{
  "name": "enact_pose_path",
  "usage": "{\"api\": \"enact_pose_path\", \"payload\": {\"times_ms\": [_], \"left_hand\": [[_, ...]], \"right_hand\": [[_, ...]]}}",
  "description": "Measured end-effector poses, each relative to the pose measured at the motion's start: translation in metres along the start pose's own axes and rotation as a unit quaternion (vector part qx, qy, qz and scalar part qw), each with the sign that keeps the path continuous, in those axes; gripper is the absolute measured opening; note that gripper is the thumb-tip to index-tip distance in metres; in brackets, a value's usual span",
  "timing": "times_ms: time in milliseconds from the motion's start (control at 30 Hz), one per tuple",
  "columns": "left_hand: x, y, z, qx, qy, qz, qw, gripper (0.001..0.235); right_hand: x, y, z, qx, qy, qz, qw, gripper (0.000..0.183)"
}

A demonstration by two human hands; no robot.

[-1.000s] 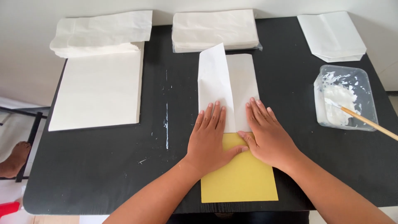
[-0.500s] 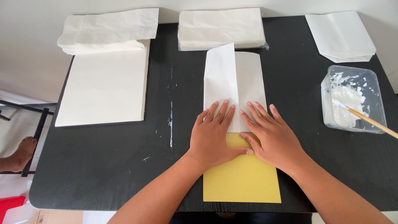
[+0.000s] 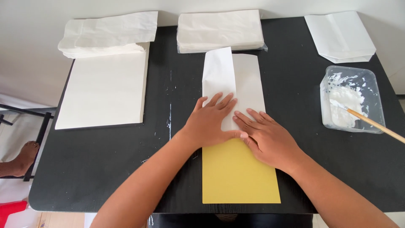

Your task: Folding a sheet of paper around a cardboard template to create a paper bag

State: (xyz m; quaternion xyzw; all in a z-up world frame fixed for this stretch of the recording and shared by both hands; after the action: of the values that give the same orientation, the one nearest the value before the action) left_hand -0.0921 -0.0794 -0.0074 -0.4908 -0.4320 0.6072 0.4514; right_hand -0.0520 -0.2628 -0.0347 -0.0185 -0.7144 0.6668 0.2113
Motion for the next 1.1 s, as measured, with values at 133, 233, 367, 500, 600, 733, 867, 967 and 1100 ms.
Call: {"api": "enact_pose_path", "payload": {"times_ms": [133,233,367,500,600,733,867,967,1100], "left_hand": [[0.013,0.007,-0.036,-0.018,0.029,-0.023,0.999,0.097],[0.020,-0.001,-0.059,-0.035,0.040,-0.033,0.998,0.091],[0.033,-0.003,-0.096,-0.054,0.057,-0.023,0.997,0.091],[0.042,-0.004,-0.119,-0.055,0.077,-0.011,0.995,0.090],[0.050,-0.005,-0.133,-0.060,0.082,0.001,0.995,0.085],[0.062,-0.007,-0.145,-0.088,0.072,-0.004,0.994,0.074],[0.066,-0.019,-0.120,-0.198,0.013,0.100,0.975,0.059],[0.068,-0.008,-0.077,-0.210,-0.045,0.079,0.973,0.058],[0.031,0.022,-0.026,-0.147,-0.027,-0.013,0.989,0.063]], "right_hand": [[0.002,-0.002,-0.001,-0.015,-0.011,0.022,1.000,0.051],[0.005,-0.008,-0.002,-0.015,-0.015,0.022,1.000,0.051],[0.003,-0.008,-0.001,-0.007,-0.017,0.007,1.000,0.054],[-0.001,-0.005,0.000,0.014,-0.019,0.007,1.000,0.056],[-0.002,-0.005,0.001,0.016,-0.023,0.002,1.000,0.057],[-0.003,-0.005,0.001,0.022,-0.018,-0.003,1.000,0.060],[-0.002,-0.003,0.001,0.026,-0.013,0.004,1.000,0.060],[-0.004,0.000,0.001,0.020,-0.016,0.006,1.000,0.060],[-0.004,-0.004,0.001,0.007,-0.022,-0.002,1.000,0.059]]}}
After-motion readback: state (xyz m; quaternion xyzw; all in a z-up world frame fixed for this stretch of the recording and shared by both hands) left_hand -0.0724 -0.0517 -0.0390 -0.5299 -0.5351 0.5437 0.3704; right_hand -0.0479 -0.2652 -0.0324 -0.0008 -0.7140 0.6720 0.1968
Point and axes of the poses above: each hand's wrist, its own z-axis away from the middle knuckle, its own y-axis out of the palm, x = y × z, the point moved 3 cm from there along -z, towards the middle knuckle, and after that the axes turned 13 degrees about -y, right-handed, at the moved point
